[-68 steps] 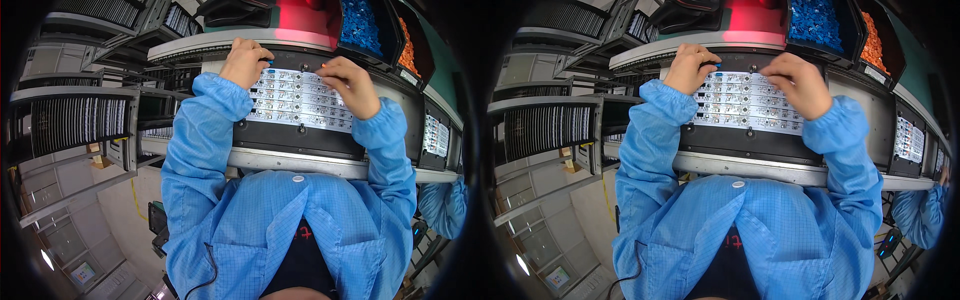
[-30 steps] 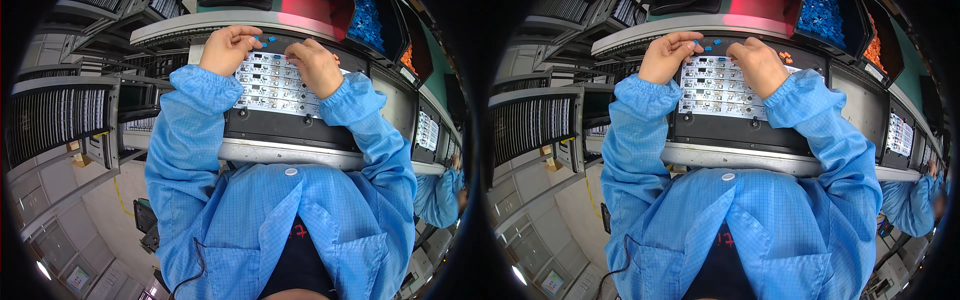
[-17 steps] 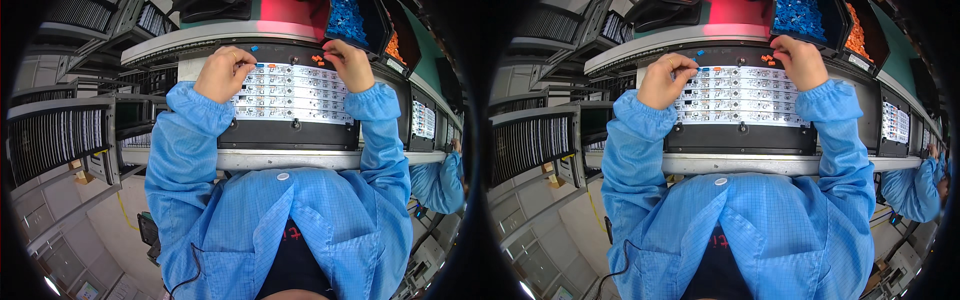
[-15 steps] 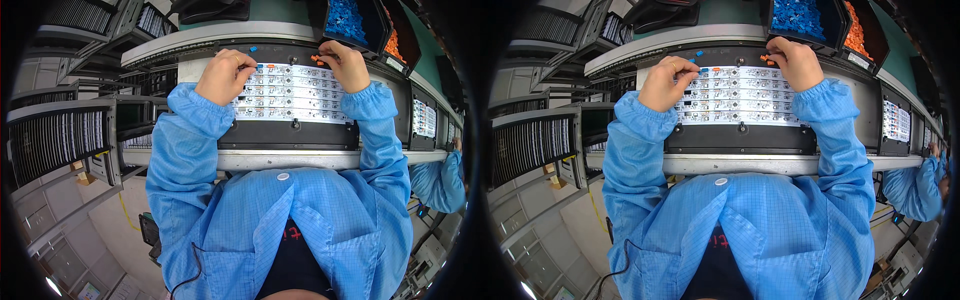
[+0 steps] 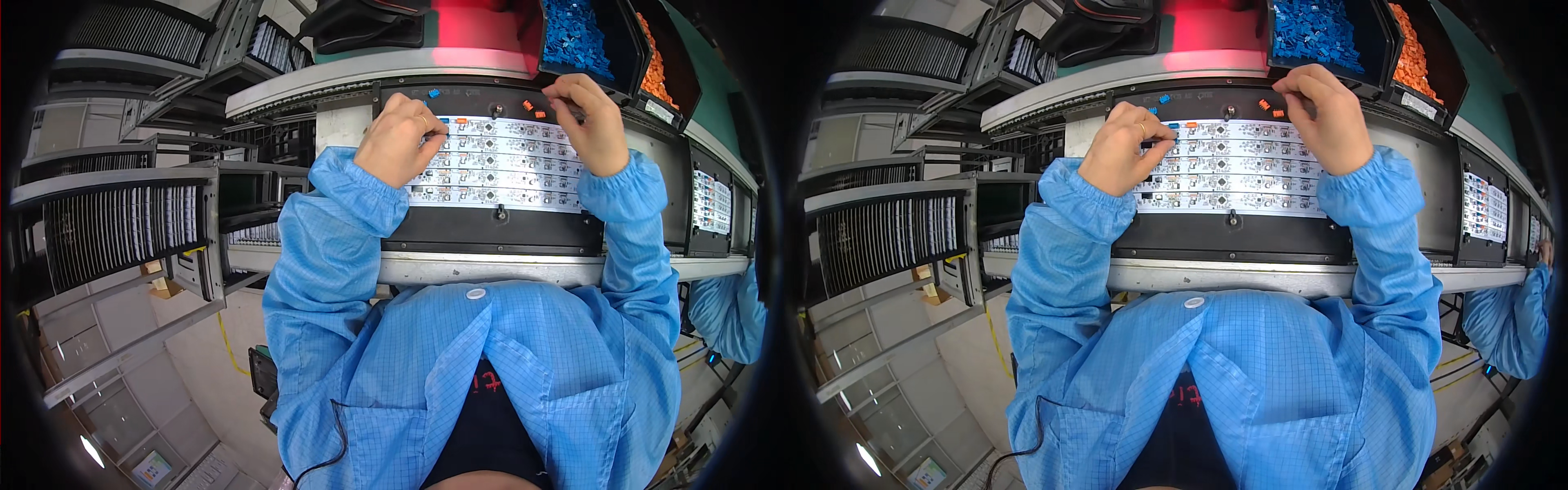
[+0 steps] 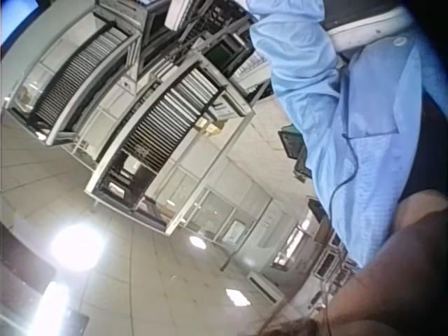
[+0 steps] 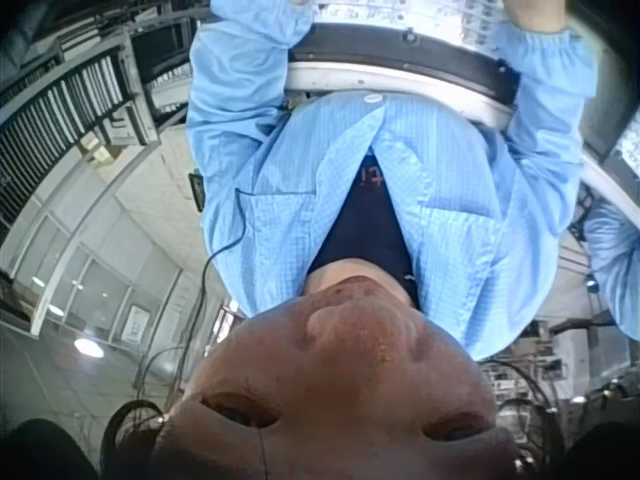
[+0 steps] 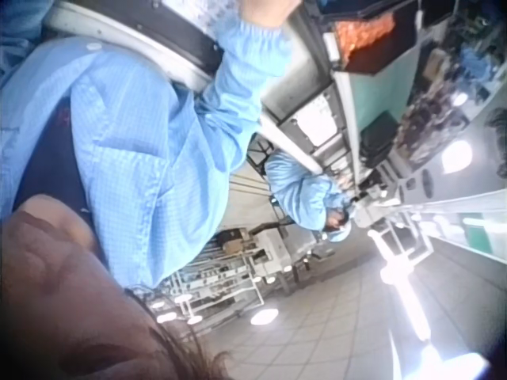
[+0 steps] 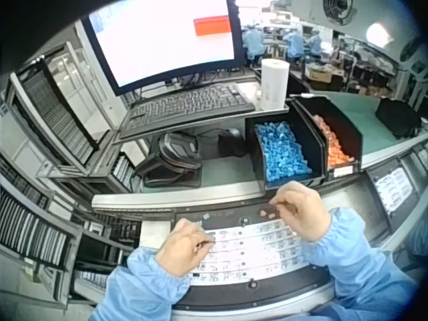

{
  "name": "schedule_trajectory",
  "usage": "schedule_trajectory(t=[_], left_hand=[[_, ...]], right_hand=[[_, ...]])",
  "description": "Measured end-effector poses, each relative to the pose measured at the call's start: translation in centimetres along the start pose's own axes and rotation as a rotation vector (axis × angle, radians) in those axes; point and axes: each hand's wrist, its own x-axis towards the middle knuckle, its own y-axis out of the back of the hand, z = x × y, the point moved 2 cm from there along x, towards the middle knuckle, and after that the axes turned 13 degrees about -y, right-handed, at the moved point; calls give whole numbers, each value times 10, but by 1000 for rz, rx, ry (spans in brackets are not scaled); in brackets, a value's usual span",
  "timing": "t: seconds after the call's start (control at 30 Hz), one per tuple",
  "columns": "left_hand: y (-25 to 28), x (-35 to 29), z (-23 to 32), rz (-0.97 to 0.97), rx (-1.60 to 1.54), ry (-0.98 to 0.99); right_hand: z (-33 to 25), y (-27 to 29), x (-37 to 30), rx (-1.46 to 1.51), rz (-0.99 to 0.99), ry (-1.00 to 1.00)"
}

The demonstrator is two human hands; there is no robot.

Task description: The person is assembling small electronic components onto a printed circuit board template.

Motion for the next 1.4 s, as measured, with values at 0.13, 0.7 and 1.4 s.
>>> schedule_trajectory(t=[0.13,0.7,1.4], left_hand=[[1,1,2,-8,24,-6],[-4,4,6,3,97,26],[20,3,-14,258,15,265]], right_hand=[[-21,21,-12,27,36,19],[-22,17,-41,277,-17,-206],[-42,-6,-33,163,-195,-29]])
